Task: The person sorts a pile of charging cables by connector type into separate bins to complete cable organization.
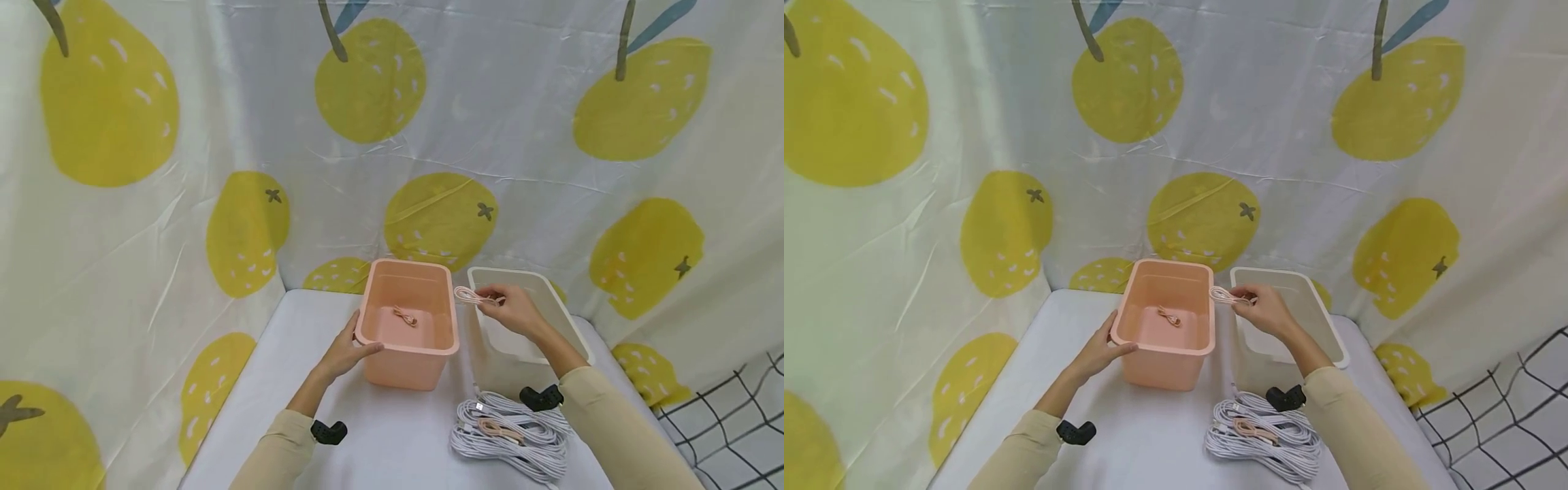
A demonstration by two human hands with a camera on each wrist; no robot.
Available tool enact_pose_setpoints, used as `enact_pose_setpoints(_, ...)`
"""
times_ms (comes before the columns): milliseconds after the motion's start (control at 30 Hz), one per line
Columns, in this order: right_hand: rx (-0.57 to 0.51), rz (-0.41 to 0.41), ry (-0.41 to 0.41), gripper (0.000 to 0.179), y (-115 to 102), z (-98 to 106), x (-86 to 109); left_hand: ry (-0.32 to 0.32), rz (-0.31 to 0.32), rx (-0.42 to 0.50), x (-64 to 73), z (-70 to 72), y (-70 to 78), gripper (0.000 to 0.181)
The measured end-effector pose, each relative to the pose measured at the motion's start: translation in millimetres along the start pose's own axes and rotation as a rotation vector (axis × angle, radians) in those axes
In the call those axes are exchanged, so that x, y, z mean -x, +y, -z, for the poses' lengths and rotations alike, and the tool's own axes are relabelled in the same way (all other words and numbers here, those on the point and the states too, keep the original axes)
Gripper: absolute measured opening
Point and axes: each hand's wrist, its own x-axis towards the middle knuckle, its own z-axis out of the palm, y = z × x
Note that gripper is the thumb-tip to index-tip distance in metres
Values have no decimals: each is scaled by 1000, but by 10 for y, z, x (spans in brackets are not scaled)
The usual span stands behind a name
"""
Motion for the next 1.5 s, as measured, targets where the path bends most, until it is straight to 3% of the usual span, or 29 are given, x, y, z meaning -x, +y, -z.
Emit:
enact_pose_setpoints(367,-26,-115,-42,31,-32,-123,-421,-2,10,-16,-35,52,7,118)
enact_pose_setpoints(600,-6,-128,-59,31,-69,-253,-686,-10,17,-13,-39,51,-1,118)
enact_pose_setpoints(767,-70,-153,-81,36,-135,-389,-879,10,13,0,-40,53,-34,118)
enact_pose_setpoints(900,-66,-166,-55,43,-166,-462,-981,-1,10,0,-44,36,-59,117)
enact_pose_setpoints(1033,-38,-164,-36,51,-190,-514,-1020,4,10,1,-49,27,-46,118)
enact_pose_setpoints(1267,-12,-120,-27,46,-195,-534,-969,0,0,5,-35,28,-13,117)
enact_pose_setpoints(1500,-51,-153,-52,45,-227,-467,-881,-15,-17,13,-36,42,-23,116)
